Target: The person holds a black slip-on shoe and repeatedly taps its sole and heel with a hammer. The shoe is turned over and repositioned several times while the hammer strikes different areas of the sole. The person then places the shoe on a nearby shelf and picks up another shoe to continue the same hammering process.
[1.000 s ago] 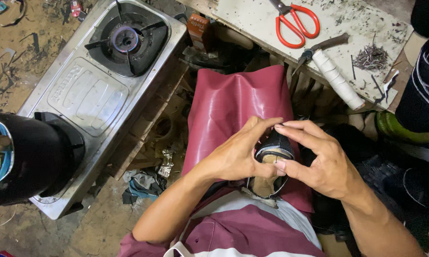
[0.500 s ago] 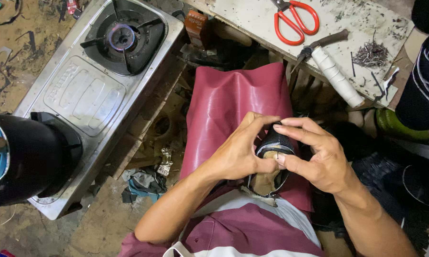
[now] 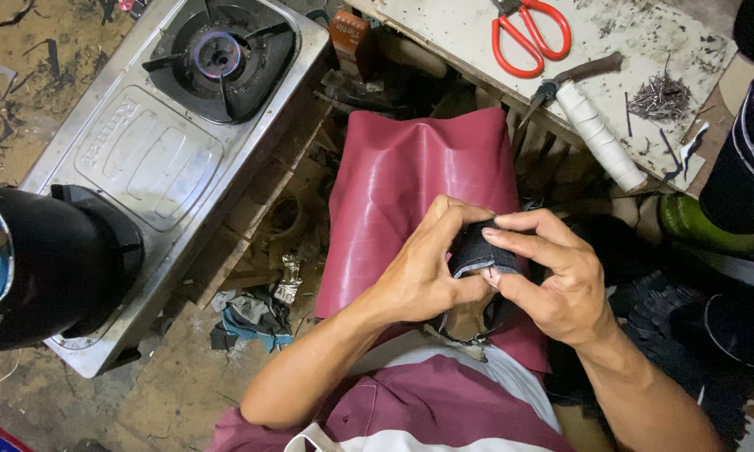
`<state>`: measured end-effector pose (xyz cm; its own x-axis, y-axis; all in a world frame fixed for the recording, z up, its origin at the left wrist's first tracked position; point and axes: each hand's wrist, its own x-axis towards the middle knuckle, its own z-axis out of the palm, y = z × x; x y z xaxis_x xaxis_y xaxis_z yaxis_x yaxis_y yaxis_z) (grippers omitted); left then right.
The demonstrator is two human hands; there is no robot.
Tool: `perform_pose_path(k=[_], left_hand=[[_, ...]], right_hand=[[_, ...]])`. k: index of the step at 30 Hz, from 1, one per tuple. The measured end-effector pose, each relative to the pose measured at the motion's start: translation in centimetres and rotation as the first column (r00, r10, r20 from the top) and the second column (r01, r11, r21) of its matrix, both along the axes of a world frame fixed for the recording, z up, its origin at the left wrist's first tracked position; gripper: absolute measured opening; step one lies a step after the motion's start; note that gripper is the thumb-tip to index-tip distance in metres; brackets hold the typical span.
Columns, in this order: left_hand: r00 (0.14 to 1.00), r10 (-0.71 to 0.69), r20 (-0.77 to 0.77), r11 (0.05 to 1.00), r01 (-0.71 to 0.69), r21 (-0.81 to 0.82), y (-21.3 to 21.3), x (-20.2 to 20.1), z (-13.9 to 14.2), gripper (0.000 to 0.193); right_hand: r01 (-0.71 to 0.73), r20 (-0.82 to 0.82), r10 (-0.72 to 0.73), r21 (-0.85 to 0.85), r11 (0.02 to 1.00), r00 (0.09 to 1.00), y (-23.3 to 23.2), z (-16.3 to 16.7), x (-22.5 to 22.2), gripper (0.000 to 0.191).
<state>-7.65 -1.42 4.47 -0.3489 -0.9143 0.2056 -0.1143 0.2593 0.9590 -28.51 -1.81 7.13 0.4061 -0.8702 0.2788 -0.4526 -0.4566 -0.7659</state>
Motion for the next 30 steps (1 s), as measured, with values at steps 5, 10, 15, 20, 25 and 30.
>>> perform_pose_path(k=[5, 10, 15, 20, 25, 30], left_hand=[[0.998, 0.049, 0.037, 0.999, -0.05, 0.017, -0.4, 0.3, -1.5, 0.067], [0.973, 0.14, -0.184, 0.934, -0.068, 0.351, -3.6, 2.7, -4.3, 0.066], [0.815, 0.375, -0.443, 0.815, -0.062, 0.576, -7.2, 7.2, -6.7, 0.049], [0.809, 0.378, -0.45, 0.816, -0.061, 0.574, -8.4, 8.0, -7.7, 0.045], [0.872, 0.353, -0.34, 0.844, -0.141, 0.517, -7.7, 7.0, -7.0, 0.053], [0.911, 0.358, -0.207, 0.854, -0.229, 0.466, -6.3, 7.5, -5.9, 0.06]], right_hand=[[-0.009, 0.02, 0.008, 0.05, 0.999, 1.0, -0.7, -1.8, 0.2, 0.04], [-0.007, 0.196, -0.077, 0.394, 0.919, 0.978, -1.9, -4.8, 1.0, 0.038], [0.059, -0.442, 0.118, 0.367, 0.928, 0.889, 1.3, -7.6, 3.0, 0.026], [-0.323, -0.36, 0.416, 0.291, 0.901, 0.835, 4.2, -9.7, 4.6, 0.035], [-0.169, -0.505, 0.224, 0.154, 0.974, 0.833, 4.9, -12.1, 4.6, 0.032], [-0.111, -0.665, 0.275, 0.279, 0.954, 0.694, 4.2, -12.8, 2.9, 0.019]])
